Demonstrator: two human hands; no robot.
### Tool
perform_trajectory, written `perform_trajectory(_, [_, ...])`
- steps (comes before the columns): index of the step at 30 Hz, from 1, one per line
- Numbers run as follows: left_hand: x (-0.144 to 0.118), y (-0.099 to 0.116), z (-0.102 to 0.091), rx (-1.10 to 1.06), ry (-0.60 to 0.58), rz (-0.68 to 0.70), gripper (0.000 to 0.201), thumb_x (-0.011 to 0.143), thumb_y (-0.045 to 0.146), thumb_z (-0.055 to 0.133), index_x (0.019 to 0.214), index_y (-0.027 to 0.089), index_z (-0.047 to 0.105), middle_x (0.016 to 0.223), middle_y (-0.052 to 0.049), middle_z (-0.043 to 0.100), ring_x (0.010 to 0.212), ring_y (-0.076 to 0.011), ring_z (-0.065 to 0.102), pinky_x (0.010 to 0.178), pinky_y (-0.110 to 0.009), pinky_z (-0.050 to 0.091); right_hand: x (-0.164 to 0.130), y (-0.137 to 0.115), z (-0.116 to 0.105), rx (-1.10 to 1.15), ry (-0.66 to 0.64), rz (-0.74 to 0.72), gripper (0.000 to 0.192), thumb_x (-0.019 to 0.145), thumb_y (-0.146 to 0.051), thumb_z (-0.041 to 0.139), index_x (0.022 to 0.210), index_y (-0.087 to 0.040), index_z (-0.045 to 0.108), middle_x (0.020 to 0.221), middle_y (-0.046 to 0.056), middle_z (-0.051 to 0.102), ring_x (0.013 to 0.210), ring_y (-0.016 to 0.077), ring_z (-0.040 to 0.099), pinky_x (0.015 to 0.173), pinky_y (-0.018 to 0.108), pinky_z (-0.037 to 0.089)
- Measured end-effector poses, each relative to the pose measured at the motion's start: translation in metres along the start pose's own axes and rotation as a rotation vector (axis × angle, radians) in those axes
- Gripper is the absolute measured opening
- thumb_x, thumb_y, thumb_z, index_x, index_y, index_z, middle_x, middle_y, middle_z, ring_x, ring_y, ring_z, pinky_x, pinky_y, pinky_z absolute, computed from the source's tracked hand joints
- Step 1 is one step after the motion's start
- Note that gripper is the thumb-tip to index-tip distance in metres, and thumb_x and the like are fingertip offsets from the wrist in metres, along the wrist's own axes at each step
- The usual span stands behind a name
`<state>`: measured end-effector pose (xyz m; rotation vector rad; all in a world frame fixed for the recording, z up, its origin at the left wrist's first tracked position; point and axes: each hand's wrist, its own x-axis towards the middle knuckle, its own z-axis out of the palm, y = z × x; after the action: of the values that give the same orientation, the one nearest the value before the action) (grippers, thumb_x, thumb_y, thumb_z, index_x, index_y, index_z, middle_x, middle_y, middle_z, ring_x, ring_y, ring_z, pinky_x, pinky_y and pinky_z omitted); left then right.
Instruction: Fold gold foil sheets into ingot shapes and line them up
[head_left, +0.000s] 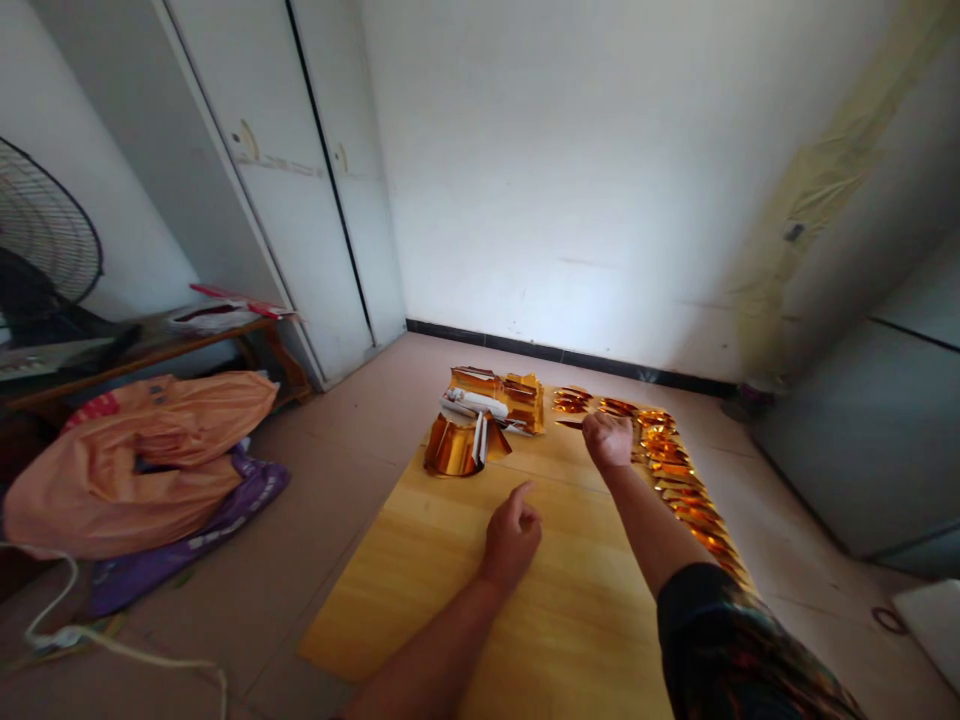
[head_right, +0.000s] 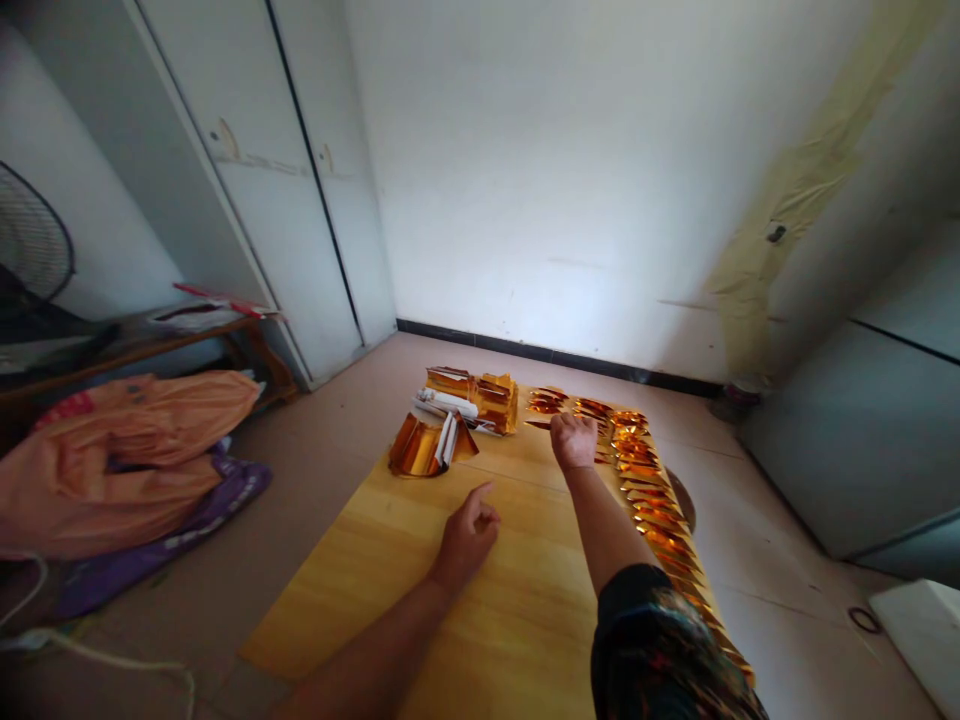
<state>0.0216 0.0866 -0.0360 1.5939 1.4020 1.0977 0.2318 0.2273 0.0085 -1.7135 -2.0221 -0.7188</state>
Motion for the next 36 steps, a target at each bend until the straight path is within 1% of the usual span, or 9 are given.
perform_trajectory(3, [-0.002,0.002,0.001,0.041,-0.010,0.002,0.049,0.071,0.010,0.049,0.119,0.021,0.054,0.074,0.004,0.061,0.077,-0.0120,0.057,0.081,-0.025,0.045,0.011,0.001,0.020,-0.011,-0.041,0.017,0.027,0.085,-0.015,0.043,0.066,-0.015,0.062,0.064,0.004,0.059,0.060,0.0135,0.043,0.061,0.030,0.014])
perform_trajectory(5, [-0.003,0.004,0.000,0.062,-0.003,-0.003,0.049,0.071,0.010,0.049,0.118,0.022,0.054,0.075,0.003,0.061,0.079,-0.0128,0.057,0.083,-0.026,0.045,0.015,0.002,0.030,-0.013,-0.082,0.017,0.027,0.086,-0.015,0.043,0.067,-0.015,0.063,0.066,0.005,0.061,0.060,0.0136,0.043,0.061,0.030,0.013])
perform_trajectory(10, [-0.008,0.006,-0.002,0.066,-0.004,-0.011,0.048,0.072,0.010,0.049,0.118,0.021,0.055,0.079,0.001,0.062,0.085,-0.0143,0.057,0.088,-0.028,0.044,0.022,0.001,0.046,-0.033,-0.154,0.012,0.027,0.087,-0.015,0.042,0.071,-0.015,0.064,0.070,0.006,0.063,0.060,0.0137,0.043,0.060,0.031,0.013])
perform_trajectory(18, [-0.010,0.004,-0.001,0.067,-0.010,-0.016,0.049,0.070,0.009,0.048,0.116,0.021,0.057,0.082,0.000,0.063,0.086,-0.0145,0.057,0.088,-0.029,0.044,0.027,0.006,0.056,-0.046,-0.176,0.020,0.026,0.087,-0.014,0.043,0.072,-0.015,0.064,0.070,0.006,0.063,0.061,0.0137,0.044,0.060,0.031,0.013])
perform_trajectory(28, [-0.011,0.003,-0.002,0.033,-0.018,-0.039,0.048,0.070,0.009,0.050,0.115,0.022,0.058,0.081,0.000,0.064,0.086,-0.0152,0.058,0.088,-0.029,0.045,0.033,0.005,0.067,-0.067,-0.194,0.056,0.023,0.086,-0.014,0.043,0.077,-0.015,0.065,0.077,0.007,0.063,0.062,0.0130,0.046,0.062,0.031,0.015])
perform_trajectory(33, [-0.011,0.004,-0.002,0.039,-0.015,-0.027,0.046,0.069,0.008,0.049,0.112,0.021,0.060,0.080,0.000,0.063,0.085,-0.0151,0.058,0.087,-0.030,0.045,0.030,0.004,0.073,-0.076,-0.232,0.082,0.023,0.087,-0.016,0.042,0.083,-0.015,0.065,0.079,0.008,0.063,0.063,0.0136,0.047,0.062,0.031,0.018])
perform_trajectory(36, [-0.010,0.004,-0.001,0.047,-0.019,-0.034,0.046,0.068,0.007,0.049,0.111,0.020,0.060,0.079,-0.001,0.063,0.085,-0.0154,0.058,0.087,-0.030,0.045,0.029,0.003,0.073,-0.089,-0.264,0.107,0.024,0.089,-0.018,0.040,0.087,-0.015,0.064,0.081,0.008,0.064,0.063,0.0142,0.050,0.061,0.031,0.019])
